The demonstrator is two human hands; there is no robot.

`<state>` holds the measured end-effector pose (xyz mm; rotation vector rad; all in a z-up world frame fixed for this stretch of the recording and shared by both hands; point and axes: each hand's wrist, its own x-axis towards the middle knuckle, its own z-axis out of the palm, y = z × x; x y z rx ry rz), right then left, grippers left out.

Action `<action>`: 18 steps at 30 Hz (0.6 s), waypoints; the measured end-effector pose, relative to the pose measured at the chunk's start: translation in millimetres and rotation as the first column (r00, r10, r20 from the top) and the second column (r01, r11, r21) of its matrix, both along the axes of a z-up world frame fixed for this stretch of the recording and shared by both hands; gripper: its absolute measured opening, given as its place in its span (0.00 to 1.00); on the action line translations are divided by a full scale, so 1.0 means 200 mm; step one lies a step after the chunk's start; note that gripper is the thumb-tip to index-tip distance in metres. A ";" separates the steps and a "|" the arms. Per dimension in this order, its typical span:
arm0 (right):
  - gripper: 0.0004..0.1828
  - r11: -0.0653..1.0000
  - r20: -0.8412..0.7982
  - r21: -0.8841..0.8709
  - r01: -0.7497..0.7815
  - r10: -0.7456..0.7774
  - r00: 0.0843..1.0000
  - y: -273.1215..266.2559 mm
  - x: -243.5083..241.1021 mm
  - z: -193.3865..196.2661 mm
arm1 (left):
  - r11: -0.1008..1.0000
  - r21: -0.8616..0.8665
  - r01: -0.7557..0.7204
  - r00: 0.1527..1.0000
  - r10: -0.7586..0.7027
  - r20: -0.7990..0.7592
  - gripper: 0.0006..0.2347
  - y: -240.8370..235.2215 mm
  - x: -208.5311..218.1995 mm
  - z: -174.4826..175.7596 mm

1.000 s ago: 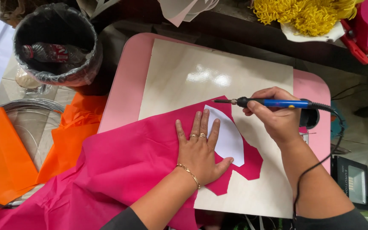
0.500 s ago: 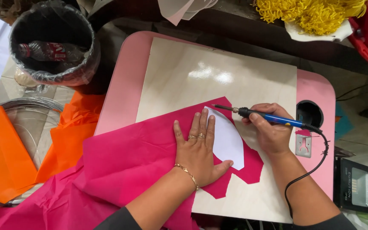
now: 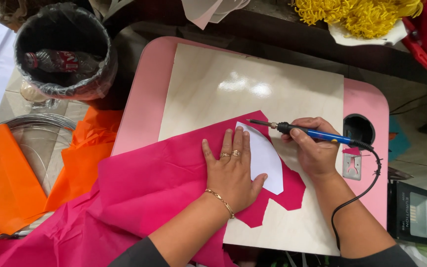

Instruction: Cutting leaf-shaped patterns out of pink fabric using scissors and a heat tool.

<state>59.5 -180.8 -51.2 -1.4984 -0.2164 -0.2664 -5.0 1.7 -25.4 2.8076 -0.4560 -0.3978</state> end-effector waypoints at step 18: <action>0.08 0.996 -0.074 -0.083 -0.025 0.019 0.997 0.01 0.00 0.03 | 0.999 0.050 0.009 0.999 -0.011 0.052 0.41 0.00 0.01 0.00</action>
